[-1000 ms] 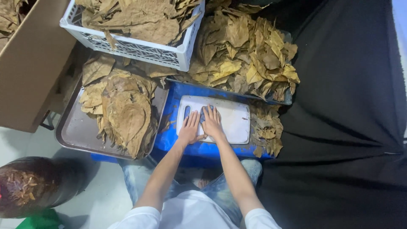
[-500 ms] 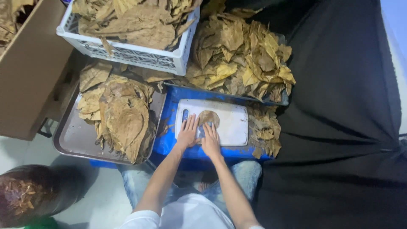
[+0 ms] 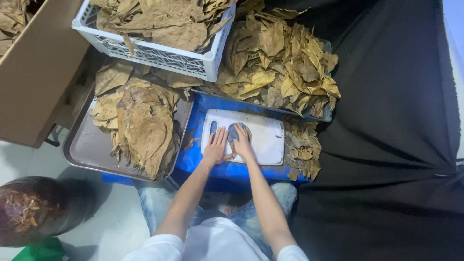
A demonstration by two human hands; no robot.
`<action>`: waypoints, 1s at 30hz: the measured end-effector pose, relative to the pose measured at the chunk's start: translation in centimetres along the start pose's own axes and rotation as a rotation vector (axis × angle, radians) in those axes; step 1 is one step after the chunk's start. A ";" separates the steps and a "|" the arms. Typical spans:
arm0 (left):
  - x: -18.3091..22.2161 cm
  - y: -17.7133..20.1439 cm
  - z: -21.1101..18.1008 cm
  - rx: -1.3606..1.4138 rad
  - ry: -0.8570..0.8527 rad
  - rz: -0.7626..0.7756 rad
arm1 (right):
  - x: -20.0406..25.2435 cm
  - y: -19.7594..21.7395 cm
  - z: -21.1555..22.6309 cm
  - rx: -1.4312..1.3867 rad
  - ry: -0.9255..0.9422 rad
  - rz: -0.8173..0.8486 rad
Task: Flattening and smoothing individual dried leaves on a work surface
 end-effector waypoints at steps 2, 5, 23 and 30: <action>-0.4 0.0 0.1 0.004 0.000 0.004 | 3.0 0.9 2.1 -0.035 0.007 -0.086; -0.1 -0.2 0.0 -0.021 -0.004 0.009 | 7.3 0.9 5.0 0.078 -0.014 -0.061; -0.6 -0.6 0.1 -0.006 0.005 -0.008 | 1.2 1.7 3.0 -0.047 0.025 -0.209; -0.8 -1.8 0.1 -0.034 -0.018 0.010 | 9.8 1.1 6.8 0.309 -0.046 -0.049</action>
Point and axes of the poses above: each hand's wrist, its own x-axis away from the middle knuckle, its own y-axis out of the back of the hand, z = x × y, the point moved 9 cm from there along -x, towards the middle knuckle, and after that the axes turned 7 degrees about y, right-handed, at the moved point
